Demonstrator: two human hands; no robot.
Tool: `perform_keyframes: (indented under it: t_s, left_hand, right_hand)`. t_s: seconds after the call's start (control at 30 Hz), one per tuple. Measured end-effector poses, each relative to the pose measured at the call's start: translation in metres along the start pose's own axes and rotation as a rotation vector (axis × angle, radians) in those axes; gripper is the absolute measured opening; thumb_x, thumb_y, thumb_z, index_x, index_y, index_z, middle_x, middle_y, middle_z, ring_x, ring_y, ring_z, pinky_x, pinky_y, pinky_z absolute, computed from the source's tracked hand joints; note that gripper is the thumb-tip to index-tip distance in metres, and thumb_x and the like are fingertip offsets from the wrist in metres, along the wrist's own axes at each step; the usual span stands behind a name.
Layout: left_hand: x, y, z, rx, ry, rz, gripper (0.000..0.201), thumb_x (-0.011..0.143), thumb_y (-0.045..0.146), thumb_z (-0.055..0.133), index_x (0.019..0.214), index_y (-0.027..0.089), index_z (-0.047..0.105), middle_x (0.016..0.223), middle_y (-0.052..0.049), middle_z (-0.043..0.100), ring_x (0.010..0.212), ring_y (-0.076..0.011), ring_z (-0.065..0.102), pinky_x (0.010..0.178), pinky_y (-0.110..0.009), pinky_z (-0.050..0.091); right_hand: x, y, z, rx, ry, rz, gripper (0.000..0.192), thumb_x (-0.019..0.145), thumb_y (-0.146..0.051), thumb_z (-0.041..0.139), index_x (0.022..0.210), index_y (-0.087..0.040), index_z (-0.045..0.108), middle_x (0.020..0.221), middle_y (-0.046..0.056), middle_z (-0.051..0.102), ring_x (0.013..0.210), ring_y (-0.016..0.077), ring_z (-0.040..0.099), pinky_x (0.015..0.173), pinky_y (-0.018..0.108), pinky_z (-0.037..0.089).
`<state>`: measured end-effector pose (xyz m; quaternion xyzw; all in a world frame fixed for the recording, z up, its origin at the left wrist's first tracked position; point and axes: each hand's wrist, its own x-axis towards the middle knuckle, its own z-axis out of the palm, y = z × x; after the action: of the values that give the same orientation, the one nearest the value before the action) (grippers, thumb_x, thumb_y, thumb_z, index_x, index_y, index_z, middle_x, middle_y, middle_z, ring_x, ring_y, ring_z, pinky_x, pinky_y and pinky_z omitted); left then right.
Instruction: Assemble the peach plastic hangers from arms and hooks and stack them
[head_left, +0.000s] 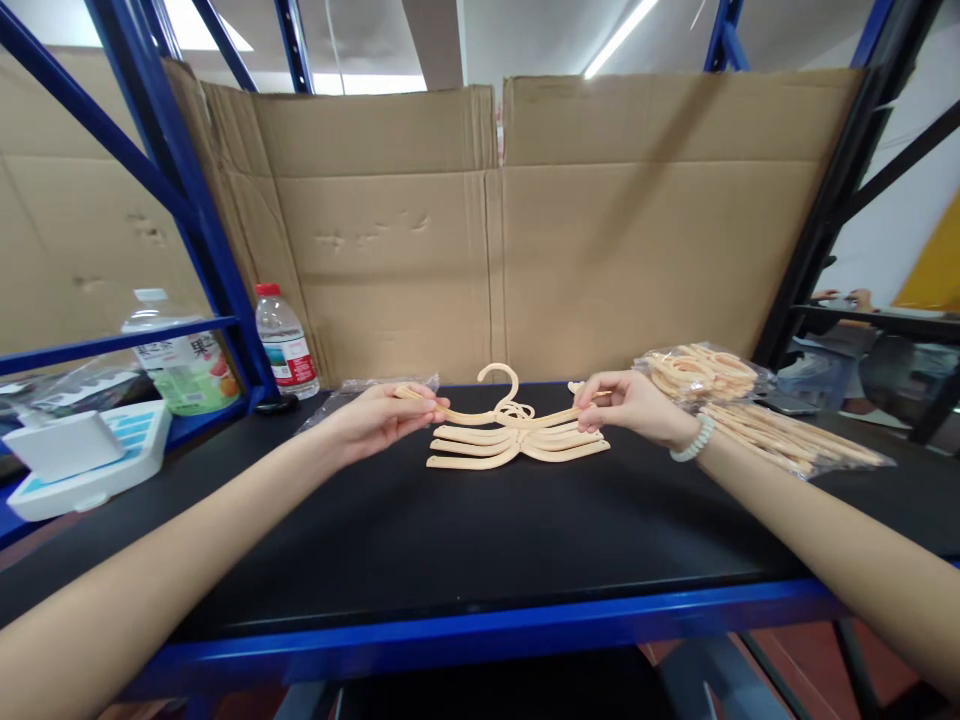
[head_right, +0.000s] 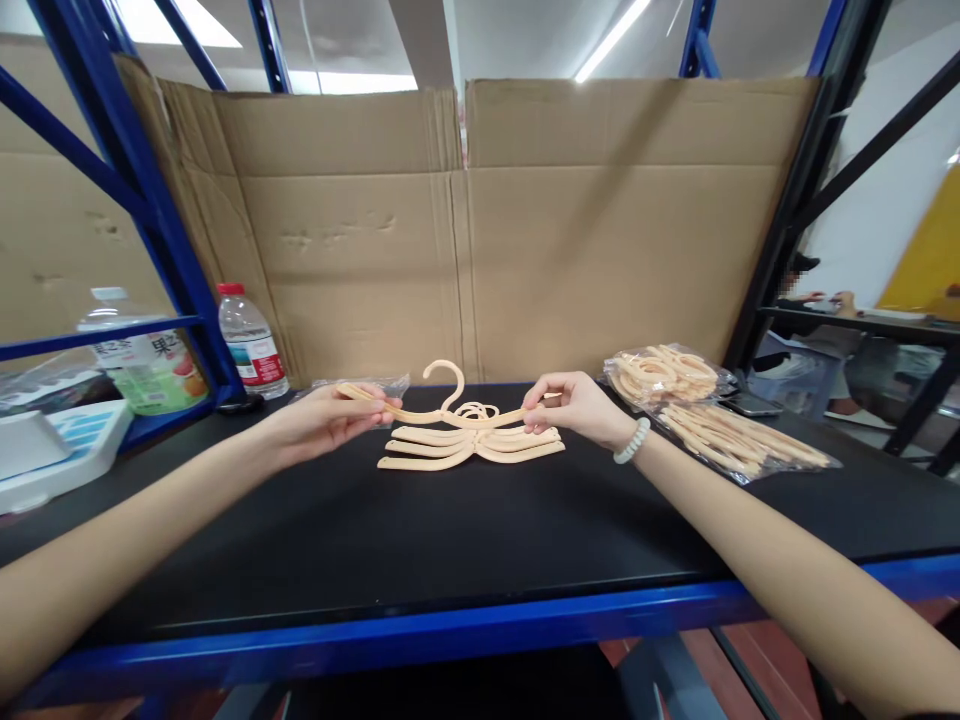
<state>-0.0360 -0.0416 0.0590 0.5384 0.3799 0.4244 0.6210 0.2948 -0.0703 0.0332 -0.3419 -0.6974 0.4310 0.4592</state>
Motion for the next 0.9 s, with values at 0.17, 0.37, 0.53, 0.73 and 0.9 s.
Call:
perform_keyframes:
  t_s: [0.17, 0.37, 0.53, 0.73, 0.9]
  left_hand:
    - [0.004, -0.002, -0.010, 0.286, -0.152, 0.009, 0.015, 0.066, 0.013, 0.075, 0.075, 0.011, 0.064, 0.097, -0.009, 0.070, 0.082, -0.0146, 0.069, 0.078, -0.022, 0.055]
    - [-0.004, -0.004, -0.002, 0.844, -0.356, 0.195, 0.017, 0.070, 0.026, 0.071, 0.082, 0.015, 0.064, 0.068, -0.002, 0.069, 0.066, -0.0159, 0.066, 0.062, -0.025, 0.050]
    - [-0.006, -0.004, -0.002, 1.206, -0.410, 0.423, 0.010, 0.075, 0.027, 0.064, 0.075, 0.017, 0.065, 0.069, 0.000, 0.066, 0.064, -0.0138, 0.062, 0.056, -0.020, 0.043]
    - [-0.008, -0.005, 0.000, 1.376, -0.459, 0.493, 0.009, 0.078, 0.024, 0.060, 0.077, 0.018, 0.066, 0.073, -0.001, 0.065, 0.067, -0.0143, 0.060, 0.060, -0.022, 0.041]
    - [-0.013, -0.005, 0.004, 1.509, -0.450, 0.533, 0.012, 0.082, 0.023, 0.055, 0.080, 0.019, 0.066, 0.077, -0.002, 0.064, 0.069, -0.0153, 0.058, 0.062, -0.023, 0.039]
  right_hand:
    - [-0.001, -0.002, -0.010, -0.211, -0.169, 0.092, 0.027, 0.066, -0.030, 0.077, 0.081, -0.014, 0.060, 0.067, 0.001, 0.067, 0.064, 0.0141, 0.066, 0.061, 0.026, 0.054]
    - [-0.001, -0.007, -0.022, -0.523, -0.348, 0.044, 0.027, 0.069, -0.036, 0.073, 0.082, -0.014, 0.065, 0.073, 0.003, 0.067, 0.062, 0.0126, 0.063, 0.056, 0.024, 0.049]
    - [0.000, -0.003, -0.026, -0.730, -0.352, -0.019, 0.024, 0.071, -0.038, 0.070, 0.078, -0.016, 0.069, 0.069, 0.002, 0.066, 0.060, 0.0114, 0.056, 0.054, 0.023, 0.043]
    - [-0.002, -0.005, -0.019, -0.783, -0.416, 0.026, 0.023, 0.072, -0.037, 0.069, 0.077, -0.015, 0.069, 0.064, 0.001, 0.064, 0.058, 0.0114, 0.054, 0.053, 0.023, 0.042]
    - [-0.001, -0.003, -0.019, -0.895, -0.433, -0.040, 0.019, 0.074, -0.033, 0.066, 0.073, -0.015, 0.070, 0.066, 0.002, 0.061, 0.060, 0.0116, 0.052, 0.056, 0.024, 0.042]
